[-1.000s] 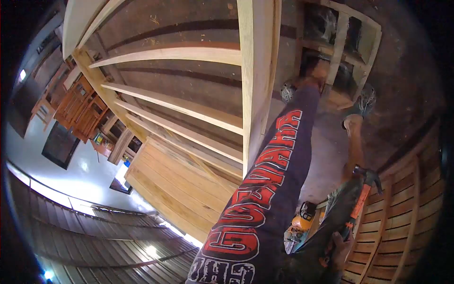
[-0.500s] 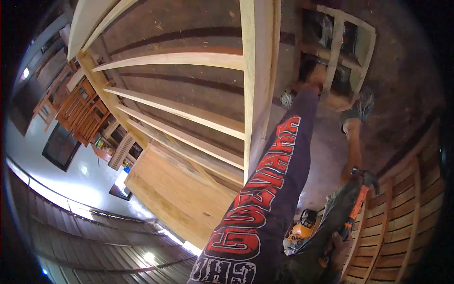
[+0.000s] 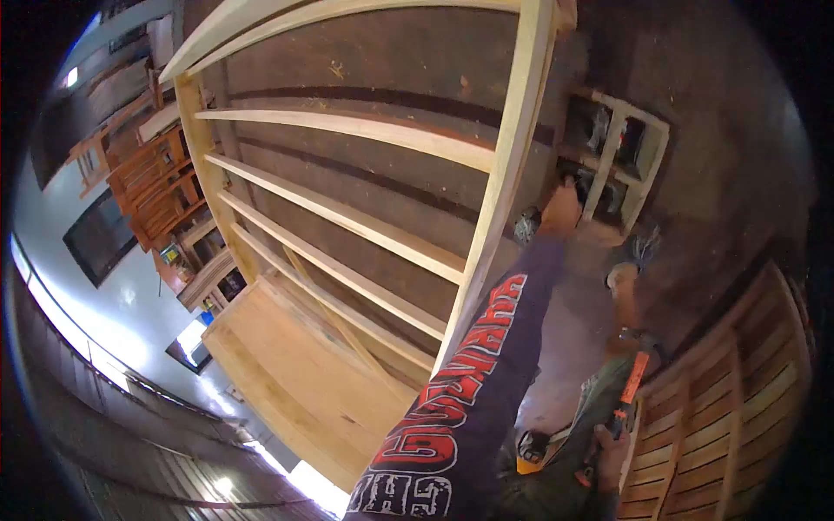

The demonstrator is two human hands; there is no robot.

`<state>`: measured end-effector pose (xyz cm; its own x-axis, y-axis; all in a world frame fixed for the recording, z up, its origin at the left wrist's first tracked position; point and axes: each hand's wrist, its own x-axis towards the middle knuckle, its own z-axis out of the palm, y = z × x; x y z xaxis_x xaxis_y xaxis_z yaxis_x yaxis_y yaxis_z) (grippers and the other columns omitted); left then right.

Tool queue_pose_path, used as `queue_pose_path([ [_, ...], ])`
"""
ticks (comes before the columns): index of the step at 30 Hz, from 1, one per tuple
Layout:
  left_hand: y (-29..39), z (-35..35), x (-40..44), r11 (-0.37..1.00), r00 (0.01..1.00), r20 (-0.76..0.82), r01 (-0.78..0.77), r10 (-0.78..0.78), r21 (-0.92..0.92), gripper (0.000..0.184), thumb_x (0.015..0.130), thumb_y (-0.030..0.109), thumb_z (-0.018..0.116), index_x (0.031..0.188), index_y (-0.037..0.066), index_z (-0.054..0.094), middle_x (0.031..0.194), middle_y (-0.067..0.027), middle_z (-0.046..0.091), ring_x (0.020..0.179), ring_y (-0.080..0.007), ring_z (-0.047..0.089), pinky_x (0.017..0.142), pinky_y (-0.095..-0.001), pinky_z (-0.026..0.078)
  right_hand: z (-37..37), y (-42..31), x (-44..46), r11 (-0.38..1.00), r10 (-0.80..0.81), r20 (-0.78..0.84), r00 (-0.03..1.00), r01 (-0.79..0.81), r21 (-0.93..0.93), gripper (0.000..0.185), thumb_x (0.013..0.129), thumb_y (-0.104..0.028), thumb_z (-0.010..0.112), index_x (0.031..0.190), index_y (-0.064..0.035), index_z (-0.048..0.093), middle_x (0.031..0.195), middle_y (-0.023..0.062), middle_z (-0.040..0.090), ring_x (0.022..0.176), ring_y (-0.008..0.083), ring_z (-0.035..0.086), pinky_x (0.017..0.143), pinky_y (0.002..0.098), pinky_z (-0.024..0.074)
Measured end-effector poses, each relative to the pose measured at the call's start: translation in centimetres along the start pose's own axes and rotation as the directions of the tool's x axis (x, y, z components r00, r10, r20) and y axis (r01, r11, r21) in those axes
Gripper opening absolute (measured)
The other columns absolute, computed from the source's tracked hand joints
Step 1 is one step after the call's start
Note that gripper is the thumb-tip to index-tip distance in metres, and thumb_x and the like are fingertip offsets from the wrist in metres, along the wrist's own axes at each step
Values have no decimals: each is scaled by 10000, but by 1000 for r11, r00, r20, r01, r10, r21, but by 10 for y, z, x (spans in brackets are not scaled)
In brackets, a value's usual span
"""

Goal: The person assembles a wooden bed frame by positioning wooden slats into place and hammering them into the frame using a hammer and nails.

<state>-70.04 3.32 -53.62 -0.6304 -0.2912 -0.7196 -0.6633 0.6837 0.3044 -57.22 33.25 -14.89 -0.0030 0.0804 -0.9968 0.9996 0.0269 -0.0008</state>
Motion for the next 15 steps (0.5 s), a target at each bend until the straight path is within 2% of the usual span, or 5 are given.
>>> queue_pose_path([
  [4,3,-40,-44,998,999,31,25,-23,-63,329,862,89,550,1171,-1,478,1019,-250,668,875,-433,665,759,-545,528,-2,-20,-10,995,-8,18,1000,10,-97,149,874,-114,621,914,-89,480,599,4,487,433,114,454,360,290,400],
  [6,-9,-39,-68,938,986,-160,-99,47,-331,321,860,94,548,1159,1,475,930,-283,661,849,-451,652,737,-552,514,-12,-21,-6,991,-49,45,998,54,-120,154,874,-115,623,919,-91,478,607,5,489,439,114,457,368,292,407],
  [8,11,-69,-104,931,968,-251,-70,-23,-357,300,870,115,546,1140,0,485,901,-294,650,846,-465,639,726,-558,499,-27,-16,13,945,-110,102,989,136,-299,217,859,-125,646,1045,-47,565,735,34,572,576,144,550,504,307,442],
  [11,20,-78,-159,873,936,-332,-58,-122,-485,239,899,172,533,1053,-10,522,871,-316,619,837,-512,594,707,-574,454,-30,-27,11,954,-95,98,991,118,-275,233,854,-155,656,1041,-51,566,739,40,577,597,147,559,551,300,448],
  [15,56,-94,-245,857,949,-301,-74,-98,-511,258,943,215,488,938,-11,612,775,-256,647,726,-393,664,668,-484,505,-44,-36,25,849,-269,206,941,332,-410,215,850,-180,660,989,-41,575,714,38,582,600,154,570,552,298,448],
])
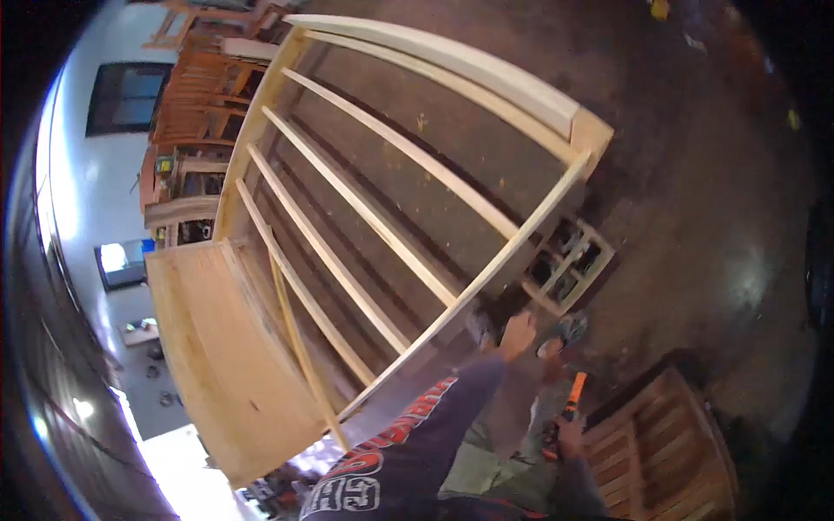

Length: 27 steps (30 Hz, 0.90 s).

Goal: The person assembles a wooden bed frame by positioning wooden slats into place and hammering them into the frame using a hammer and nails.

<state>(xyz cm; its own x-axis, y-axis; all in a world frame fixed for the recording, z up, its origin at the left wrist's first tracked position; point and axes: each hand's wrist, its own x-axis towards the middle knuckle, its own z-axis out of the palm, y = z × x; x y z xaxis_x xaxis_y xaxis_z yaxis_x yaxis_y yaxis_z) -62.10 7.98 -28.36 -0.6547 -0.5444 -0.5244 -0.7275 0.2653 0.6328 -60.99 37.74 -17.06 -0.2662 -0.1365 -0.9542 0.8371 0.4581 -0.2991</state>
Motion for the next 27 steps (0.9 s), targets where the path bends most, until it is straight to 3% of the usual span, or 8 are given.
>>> queue_pose_path([
  [3,55,-32,-72,987,991,108,-56,73,-153,298,931,227,498,852,-21,643,749,-172,671,688,-306,673,654,-416,515,-10,-4,-8,985,-111,35,993,115,-128,181,857,-126,674,943,-59,529,708,59,579,517,152,570,443,325,475],
  [7,72,-49,-149,916,953,202,-139,227,-377,262,899,208,543,800,-1,665,704,-96,664,560,-207,605,543,-355,477,-18,-30,-55,1000,25,155,988,-25,1,165,865,-146,682,925,-30,580,733,61,620,550,147,594,448,319,475],
  [9,124,-104,-212,723,811,584,395,14,-566,188,870,178,569,790,42,671,666,-48,624,451,-125,484,420,-303,369,-17,-55,-104,996,2,159,987,12,-89,157,867,-149,681,915,-25,600,744,61,637,562,145,601,453,317,477],
  [12,98,-110,-264,703,699,713,480,56,-525,145,860,167,579,792,80,674,634,-4,580,405,-77,389,370,-275,258,-8,-62,-154,992,-97,192,976,111,-61,138,870,-148,672,909,-24,628,765,57,661,572,135,612,456,296,467],
  [18,53,-136,-372,655,800,572,336,181,-677,173,883,220,616,828,67,676,646,28,559,460,-72,410,379,-274,270,58,-36,-270,851,-400,368,839,489,-190,196,852,-136,696,959,6,613,796,66,669,646,148,647,566,276,516],
  [20,38,-143,-408,708,841,401,32,362,-706,186,899,216,616,872,48,691,720,6,601,573,-86,505,481,-270,388,91,-21,-315,914,-345,466,815,405,-32,249,807,-62,694,1036,-3,617,818,47,646,739,147,638,630,267,509],
  [24,19,-173,-473,603,947,259,94,192,-792,206,922,173,586,917,-1,697,839,-24,669,831,-107,582,766,-284,462,125,9,-339,798,-447,539,713,591,-120,183,787,-24,702,952,2,629,825,50,656,729,145,638,642,274,504],
  [27,-8,-205,-525,738,890,-78,-419,449,-529,209,913,166,590,921,-21,684,849,-31,680,804,-117,582,756,-294,469,158,40,-345,687,-398,686,609,693,-217,178,801,-45,710,937,-11,600,792,32,633,728,131,636,646,263,501],
])
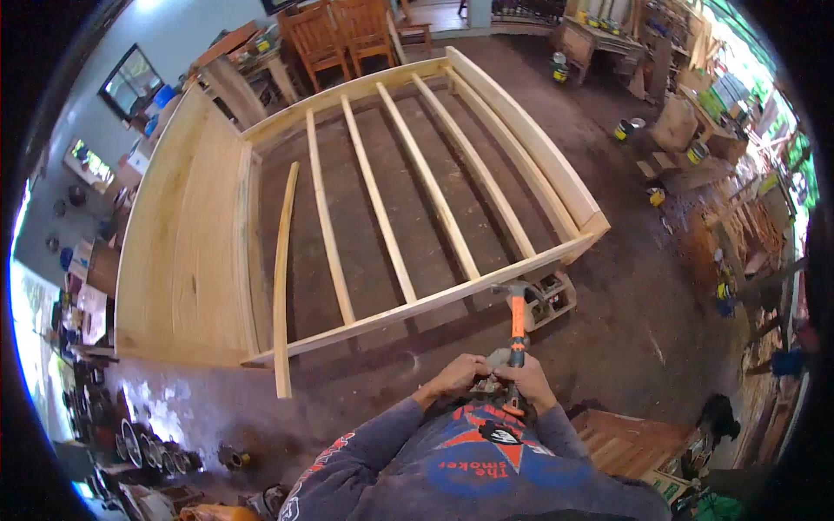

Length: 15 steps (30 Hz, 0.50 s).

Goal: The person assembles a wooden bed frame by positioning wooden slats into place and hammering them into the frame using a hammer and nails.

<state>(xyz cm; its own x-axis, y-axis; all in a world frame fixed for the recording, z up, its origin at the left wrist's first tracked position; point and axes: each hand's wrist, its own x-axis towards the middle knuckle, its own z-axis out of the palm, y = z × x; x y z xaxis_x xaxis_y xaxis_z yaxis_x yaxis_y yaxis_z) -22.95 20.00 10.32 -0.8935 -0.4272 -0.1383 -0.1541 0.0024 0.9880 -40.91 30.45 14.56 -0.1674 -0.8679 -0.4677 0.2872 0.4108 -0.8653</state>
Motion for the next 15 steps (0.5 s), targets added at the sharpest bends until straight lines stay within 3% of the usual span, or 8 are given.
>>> queue_pose_path([
  [2,4,-9,-25,880,907,24,414,-420,-234,219,909,165,592,949,-37,667,845,-41,677,810,-129,587,773,-301,474,20,0,5,999,22,59,998,-20,-49,157,808,-56,715,912,-19,604,791,32,631,724,131,635,648,266,503],
  [3,-3,-13,-44,879,909,11,407,-418,-247,219,909,165,592,949,-37,667,845,-41,677,810,-129,587,773,-301,474,34,3,8,996,37,101,994,-29,-86,141,814,-68,721,887,-27,607,789,31,629,720,131,633,650,269,504],
  [6,-20,-14,-87,986,984,-145,-120,103,-114,222,907,169,593,955,-39,654,821,-36,660,808,-135,595,765,-302,472,66,11,16,985,79,246,966,-38,-167,166,824,-94,737,913,-44,605,784,22,618,706,122,623,636,272,505],
  [8,-22,-13,-110,945,953,-217,-141,210,297,213,914,172,586,942,-32,642,795,-16,631,806,-131,599,738,-293,471,87,5,15,942,147,315,938,-36,-334,195,824,-101,741,958,-49,609,783,12,607,680,110,605,622,279,507],
  [9,-16,-11,-122,948,950,-231,-138,208,288,213,914,172,586,942,-32,642,795,-16,631,806,-131,599,738,-293,471,97,5,18,937,159,320,934,-41,-346,195,824,-101,741,958,-49,609,783,12,607,680,110,605,622,279,507],
  [11,-4,-8,-152,868,859,-301,271,-413,-417,208,914,169,583,922,-31,637,783,-11,614,781,-126,599,711,-285,472,119,19,27,919,304,380,874,-165,-358,261,792,-148,780,962,-36,616,784,10,600,692,109,582,624,287,491],
  [13,-5,-2,-173,790,795,-341,261,-502,-554,209,908,166,584,914,-36,637,782,-18,613,767,-125,595,696,-279,470,131,39,45,867,161,439,884,86,-492,350,740,-210,820,960,-32,613,779,11,587,717,124,560,633,308,469],
  [15,0,1,-193,697,722,-356,240,-594,-676,209,902,163,585,906,-40,637,781,-25,612,754,-124,592,682,-272,468,164,25,47,692,324,439,838,107,-714,413,695,-268,837,950,-37,608,767,22,574,738,144,549,644,327,454],
])
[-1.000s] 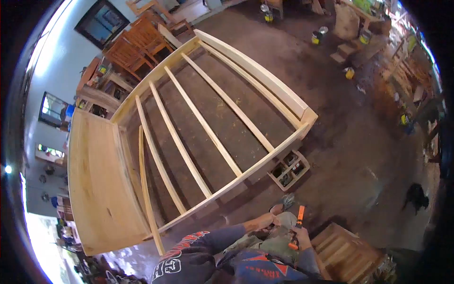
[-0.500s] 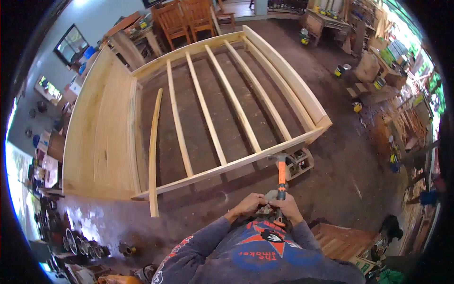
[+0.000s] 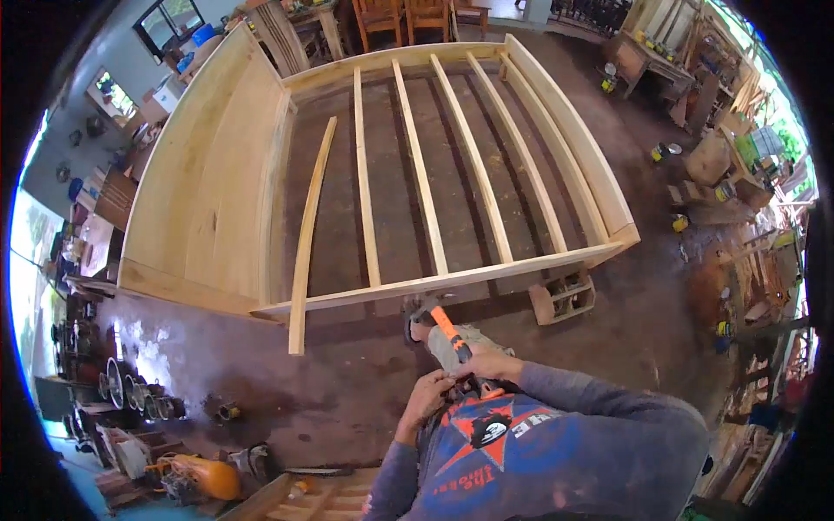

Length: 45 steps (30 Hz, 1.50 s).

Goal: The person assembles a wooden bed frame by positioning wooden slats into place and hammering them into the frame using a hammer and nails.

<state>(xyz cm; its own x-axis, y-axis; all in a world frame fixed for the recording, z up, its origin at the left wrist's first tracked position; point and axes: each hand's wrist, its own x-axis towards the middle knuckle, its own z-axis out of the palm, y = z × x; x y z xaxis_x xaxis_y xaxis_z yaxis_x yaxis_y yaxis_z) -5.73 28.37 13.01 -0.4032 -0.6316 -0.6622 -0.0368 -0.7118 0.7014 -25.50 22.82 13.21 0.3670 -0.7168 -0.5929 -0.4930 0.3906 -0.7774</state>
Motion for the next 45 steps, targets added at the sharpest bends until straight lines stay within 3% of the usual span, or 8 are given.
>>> queue_pose_path([
  [3,-2,-10,-23,969,946,-207,-238,248,72,191,914,172,557,846,8,627,704,-1,593,613,-97,519,558,-262,400,19,-29,23,992,39,171,985,-60,115,395,676,-235,816,931,-22,601,790,45,600,743,156,568,648,337,460],
  [12,-9,-95,-29,959,937,-322,-44,137,279,260,887,219,587,842,-30,648,711,-84,658,686,-156,609,644,-319,474,72,-56,121,970,-101,377,921,176,-170,176,703,-177,758,717,-9,705,693,118,675,614,198,637,567,366,503],
  [18,38,-153,-42,991,912,-402,-28,80,132,307,944,281,606,943,-22,653,763,-85,666,705,-138,598,663,-305,483,76,-102,180,992,33,510,859,-91,89,147,742,-127,760,754,16,729,744,122,718,643,178,665,586,336,511],
  [22,80,-199,-62,912,827,-484,-81,286,402,226,965,206,577,987,-3,658,754,-38,639,631,-103,537,592,-283,447,61,-170,195,896,287,461,840,-406,180,118,771,4,725,731,-3,614,699,119,673,606,181,660,556,323,551],
  [25,118,-222,-84,865,847,-517,-348,125,-361,118,967,104,547,1004,35,636,769,-24,641,535,-4,363,477,-177,263,80,-128,253,781,300,472,829,-497,377,90,793,-3,697,762,56,637,762,169,688,602,206,669,546,300,542],
  [34,106,-284,-126,556,902,-336,-432,273,-710,197,946,160,477,991,1,585,672,-63,551,497,-84,384,449,-239,296,90,-173,301,872,347,288,893,-420,252,75,823,-36,687,824,38,695,753,93,683,595,120,629,503,241,483],
  [37,96,-326,-144,209,943,-188,-249,273,-946,164,903,224,522,841,72,515,585,20,383,495,-97,336,483,-255,281,116,-183,301,832,370,261,892,-443,335,99,851,-98,699,811,-11,674,729,54,661,590,110,600,528,248,469],
  [45,73,-453,-200,193,893,-32,-132,449,-972,188,964,183,491,1008,21,575,575,18,390,560,-100,347,573,-267,301,255,-210,251,782,421,161,892,-448,433,194,888,-192,704,759,-60,643,615,16,608,452,93,523,426,242,416],
])
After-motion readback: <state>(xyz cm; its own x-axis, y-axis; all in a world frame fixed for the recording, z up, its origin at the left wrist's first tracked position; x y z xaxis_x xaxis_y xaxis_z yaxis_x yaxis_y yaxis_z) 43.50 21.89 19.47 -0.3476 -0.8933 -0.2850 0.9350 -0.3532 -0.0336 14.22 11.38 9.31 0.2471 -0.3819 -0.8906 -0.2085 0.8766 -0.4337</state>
